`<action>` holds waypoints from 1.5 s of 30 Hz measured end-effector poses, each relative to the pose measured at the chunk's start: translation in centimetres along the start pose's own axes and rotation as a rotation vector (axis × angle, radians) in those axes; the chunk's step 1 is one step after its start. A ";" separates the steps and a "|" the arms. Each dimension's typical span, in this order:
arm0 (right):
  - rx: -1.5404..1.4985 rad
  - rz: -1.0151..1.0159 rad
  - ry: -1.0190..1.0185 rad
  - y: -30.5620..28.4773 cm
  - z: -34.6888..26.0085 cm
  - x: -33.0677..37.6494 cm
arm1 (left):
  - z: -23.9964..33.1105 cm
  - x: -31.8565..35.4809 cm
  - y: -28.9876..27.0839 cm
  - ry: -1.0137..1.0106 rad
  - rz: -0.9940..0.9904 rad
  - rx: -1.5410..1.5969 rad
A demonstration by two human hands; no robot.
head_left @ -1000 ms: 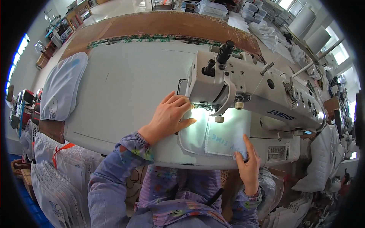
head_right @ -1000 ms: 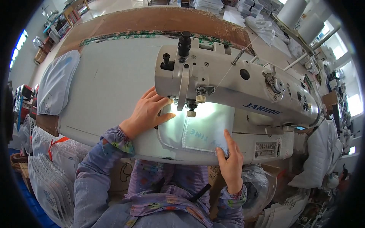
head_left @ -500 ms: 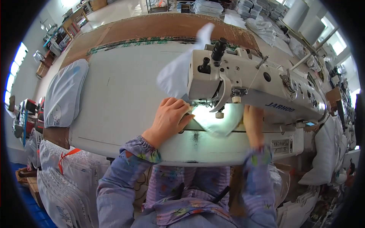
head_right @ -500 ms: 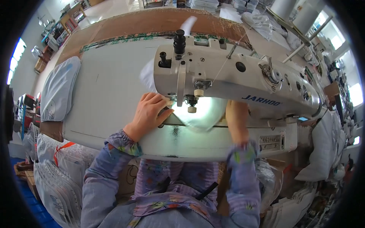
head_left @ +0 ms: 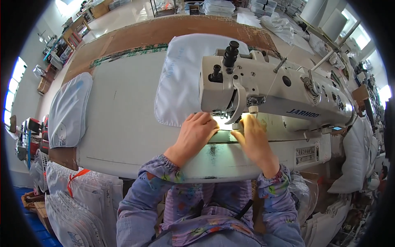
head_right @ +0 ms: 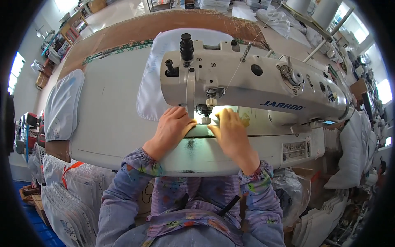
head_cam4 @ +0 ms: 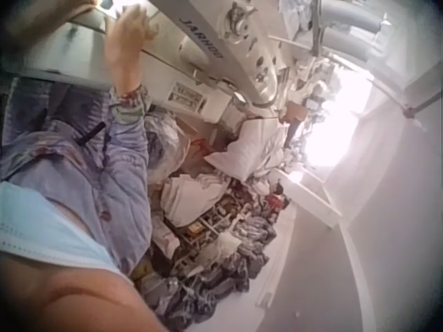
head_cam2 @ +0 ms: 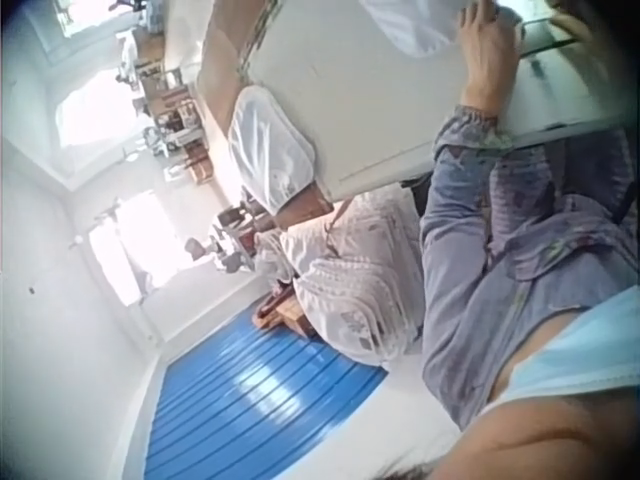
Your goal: Use an industrial sewing machine to stitch patterns or labels onto fabric pieces.
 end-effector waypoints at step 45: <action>0.124 0.128 0.086 1.4 0.1 1.2 | -12.4 1.2 -7.3 -0.496 0.279 -0.445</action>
Point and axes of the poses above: each hand's wrist, its own x-axis away from the middle knuckle, its own y-axis out of the palm, z = x × y, the point moved 10 cm from there along -x, towards the middle knuckle, and after that the axes turned 3 degrees about -y, right-handed, at the moved point
